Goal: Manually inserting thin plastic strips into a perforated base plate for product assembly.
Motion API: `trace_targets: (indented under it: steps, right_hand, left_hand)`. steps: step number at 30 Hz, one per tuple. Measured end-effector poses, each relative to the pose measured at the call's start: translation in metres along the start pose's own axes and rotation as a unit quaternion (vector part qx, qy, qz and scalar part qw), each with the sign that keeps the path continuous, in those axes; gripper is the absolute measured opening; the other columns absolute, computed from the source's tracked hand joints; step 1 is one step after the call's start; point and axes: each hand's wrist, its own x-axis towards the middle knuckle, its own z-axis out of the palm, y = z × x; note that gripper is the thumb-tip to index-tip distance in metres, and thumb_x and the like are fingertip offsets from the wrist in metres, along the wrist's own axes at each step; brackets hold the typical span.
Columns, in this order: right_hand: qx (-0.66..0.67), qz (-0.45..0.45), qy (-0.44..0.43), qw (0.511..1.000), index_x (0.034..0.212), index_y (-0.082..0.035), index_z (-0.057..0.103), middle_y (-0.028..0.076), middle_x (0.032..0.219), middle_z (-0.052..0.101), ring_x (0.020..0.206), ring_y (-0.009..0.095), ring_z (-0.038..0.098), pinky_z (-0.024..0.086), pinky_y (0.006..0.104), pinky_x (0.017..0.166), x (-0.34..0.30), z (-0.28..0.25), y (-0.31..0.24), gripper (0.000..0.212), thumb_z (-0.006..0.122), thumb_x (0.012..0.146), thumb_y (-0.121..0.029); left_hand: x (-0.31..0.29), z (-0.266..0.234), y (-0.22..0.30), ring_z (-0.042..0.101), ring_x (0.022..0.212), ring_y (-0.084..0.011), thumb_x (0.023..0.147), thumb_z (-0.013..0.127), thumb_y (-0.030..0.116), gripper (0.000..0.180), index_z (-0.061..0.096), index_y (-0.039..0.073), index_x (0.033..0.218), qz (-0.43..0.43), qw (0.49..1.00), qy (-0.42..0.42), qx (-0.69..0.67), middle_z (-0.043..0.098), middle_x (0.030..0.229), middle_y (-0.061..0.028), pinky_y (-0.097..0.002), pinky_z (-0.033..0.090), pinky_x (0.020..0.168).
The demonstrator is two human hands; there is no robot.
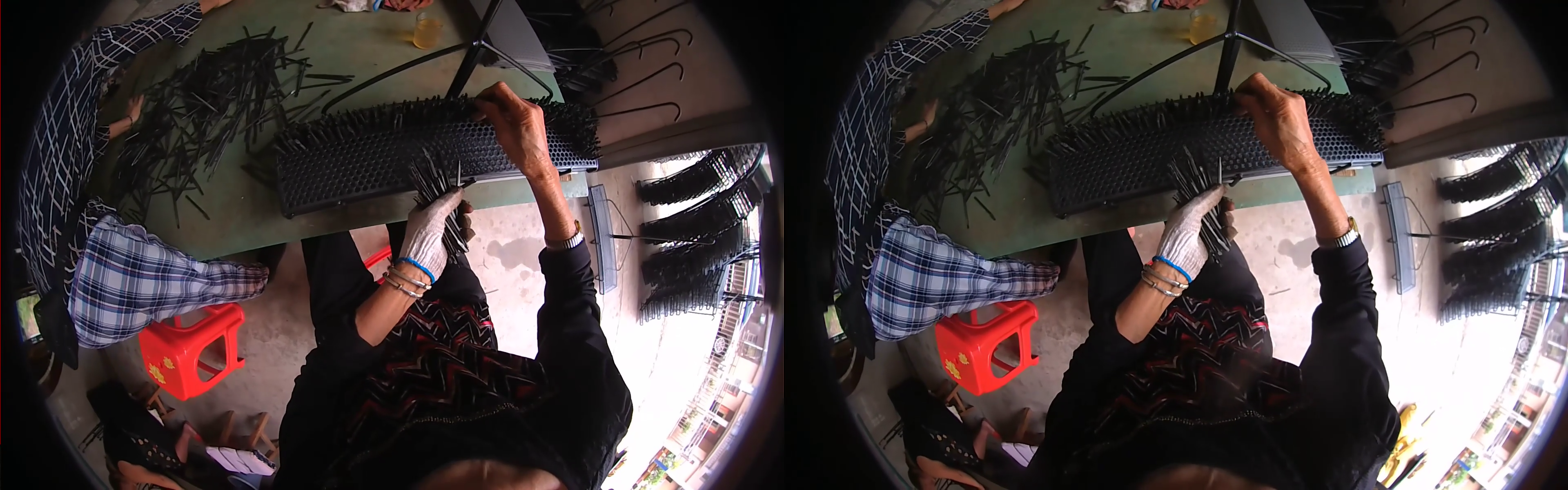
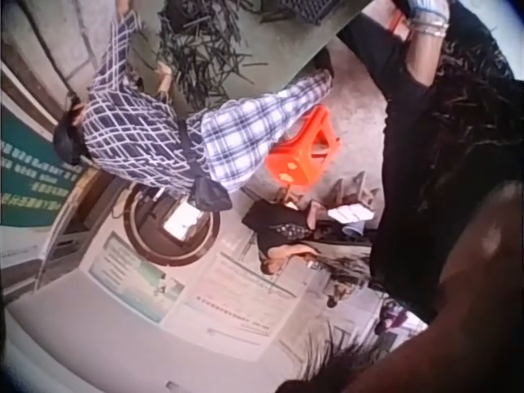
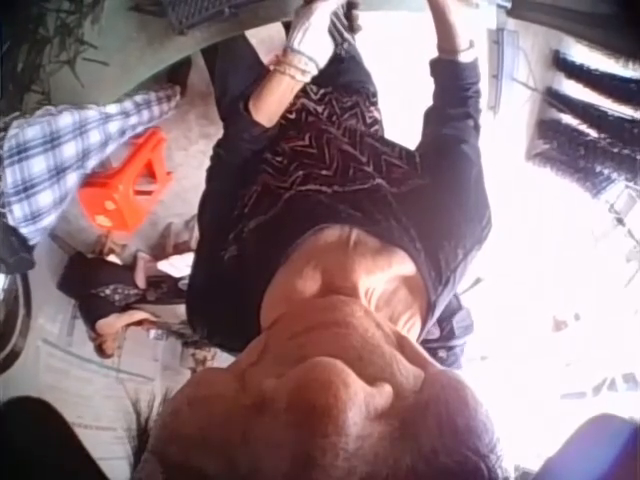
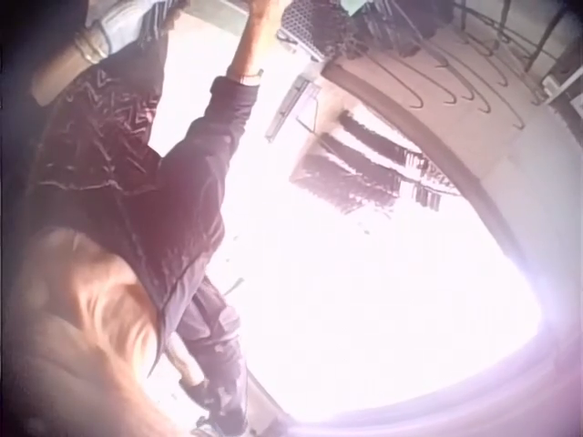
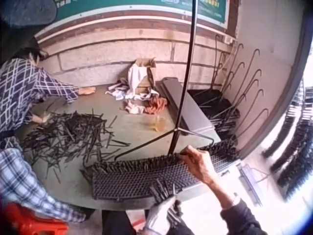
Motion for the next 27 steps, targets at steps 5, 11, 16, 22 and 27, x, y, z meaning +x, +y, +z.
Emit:
trace_targets:
  steps: [5, 11, 16, 22, 27]
  right_hand:
    - [-0.217, -0.12, 0.035, 0.968, 0.098, -0.011, 0.069, 0.004, 0.092, 0.061, 0.082, 0.022, 0.063, 0.053, 0.0305, 0.069, 0.0, 0.009, 0.008, 0.014, 0.069, 0.084, -0.011]
    - [-0.246, -0.205, 0.003, 0.947, 0.095, -0.015, 0.071, 0.002, 0.089, 0.057, 0.085, 0.021, 0.058, 0.049, 0.0346, 0.072, 0.008, 0.011, 0.012, 0.014, 0.07, 0.082, -0.02]
    - [-0.289, -0.171, 0.05, 0.941, 0.099, -0.016, 0.073, 0.003, 0.09, 0.058, 0.082, 0.021, 0.059, 0.05, 0.0332, 0.071, 0.004, 0.018, 0.021, 0.017, 0.07, 0.082, -0.02]
    - [-0.32, -0.177, 0.078, 0.928, 0.106, -0.012, 0.072, 0.005, 0.09, 0.061, 0.081, 0.019, 0.06, 0.049, 0.0318, 0.071, -0.006, 0.02, 0.002, 0.023, 0.07, 0.085, -0.021]
    - [0.061, 0.117, -0.218, 0.967, 0.104, 0.001, 0.065, 0.008, 0.086, 0.068, 0.075, 0.013, 0.062, 0.05, 0.0285, 0.069, -0.025, 0.017, -0.006, 0.019, 0.064, 0.09, -0.012]
  left_hand:
    - [0.0, 0.002, 0.001, 0.061, 0.058, -0.0143, 0.09, 0.066, 0.022, 0.016, 0.067, 0.006, 0.091, -0.006, 1.0, 0.007, -0.004, 0.064, 0.074, -0.0042, -0.0297, 0.053, 0.052]
    - [0.001, 0.005, 0.003, 0.061, 0.052, -0.0142, 0.088, 0.068, 0.023, 0.019, 0.067, 0.004, 0.086, 0.012, 1.0, 0.002, -0.018, 0.065, 0.07, -0.0054, -0.0284, 0.053, 0.047]
    - [0.003, 0.008, 0.007, 0.062, 0.053, -0.015, 0.089, 0.067, 0.024, 0.021, 0.067, 0.003, 0.085, 0.009, 1.0, -0.005, -0.011, 0.065, 0.07, -0.0059, -0.0278, 0.052, 0.047]
    - [0.014, 0.0, 0.014, 0.064, 0.057, -0.0162, 0.089, 0.066, 0.023, 0.021, 0.067, 0.003, 0.087, 0.014, 1.0, -0.015, -0.013, 0.067, 0.072, -0.0076, -0.0273, 0.052, 0.048]
    - [0.019, 0.0, 0.02, 0.067, 0.068, -0.0213, 0.091, 0.064, 0.023, 0.019, 0.067, 0.005, 0.097, 0.009, 1.0, -0.02, 0.01, 0.068, 0.08, -0.0088, -0.034, 0.056, 0.058]
